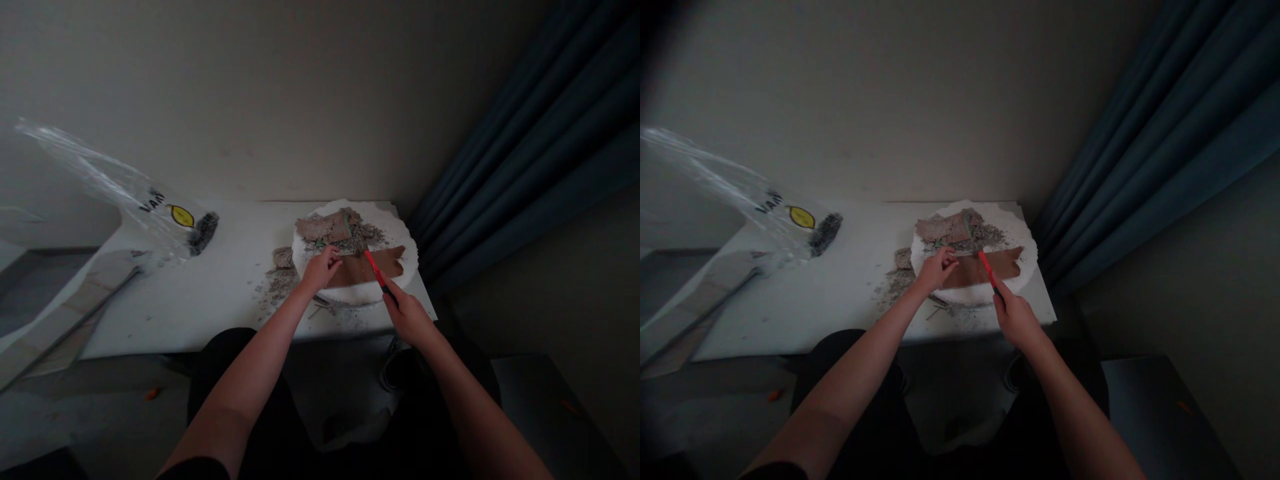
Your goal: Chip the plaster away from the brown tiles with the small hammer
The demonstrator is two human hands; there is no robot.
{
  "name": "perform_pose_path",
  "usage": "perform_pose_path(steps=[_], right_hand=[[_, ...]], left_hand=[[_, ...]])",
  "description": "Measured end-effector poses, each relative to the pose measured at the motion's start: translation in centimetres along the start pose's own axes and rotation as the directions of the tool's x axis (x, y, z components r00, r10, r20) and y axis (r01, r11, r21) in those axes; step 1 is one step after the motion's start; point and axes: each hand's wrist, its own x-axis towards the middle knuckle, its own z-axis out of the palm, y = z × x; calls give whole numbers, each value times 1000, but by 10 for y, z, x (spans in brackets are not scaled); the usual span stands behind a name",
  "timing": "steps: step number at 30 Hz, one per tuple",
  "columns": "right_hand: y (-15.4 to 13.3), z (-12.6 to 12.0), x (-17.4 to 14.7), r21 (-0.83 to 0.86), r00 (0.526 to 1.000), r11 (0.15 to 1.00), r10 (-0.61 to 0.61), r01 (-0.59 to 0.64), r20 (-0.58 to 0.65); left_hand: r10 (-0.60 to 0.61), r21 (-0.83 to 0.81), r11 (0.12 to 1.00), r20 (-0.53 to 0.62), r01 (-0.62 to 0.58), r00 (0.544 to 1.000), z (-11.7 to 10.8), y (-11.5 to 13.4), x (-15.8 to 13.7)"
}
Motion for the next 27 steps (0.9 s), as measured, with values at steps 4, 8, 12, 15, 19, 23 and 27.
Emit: perform_pose_path(steps=[4, 8, 12, 15, 19, 23, 27], right_hand=[[-14, -5, -5, 119, 998, 992, -40, 46, -49], [-23, -3, -8, 168, 996, 982, -89, 88, -6], [-26, 2, -9, 148, 993, 984, -108, 100, 47], [-28, 0, -11, 145, 995, 985, -97, 92, 31], [-32, -4, -14, 145, 995, 985, -102, 99, 18], [-35, -5, -15, 140, 993, 985, -112, 105, 42], [-38, -6, -15, 134, 992, 984, -121, 117, 24]], left_hand=[[-9, -24, 1000, -2, 9, 1000, 0, 0, 0], [-28, -34, 999, -17, 28, 999, -1, 3, -1], [-45, -33, 998, 1, 45, 999, -1, 5, -1], [-44, -52, 998, 0, 44, 999, 0, 3, 0], [-21, -62, 998, 0, 21, 1000, 2, 1, 1], [-44, -45, 998, -9, 43, 999, 3, 0, 1], [-14, -47, 999, 3, 14, 1000, 4, -1, 1]])
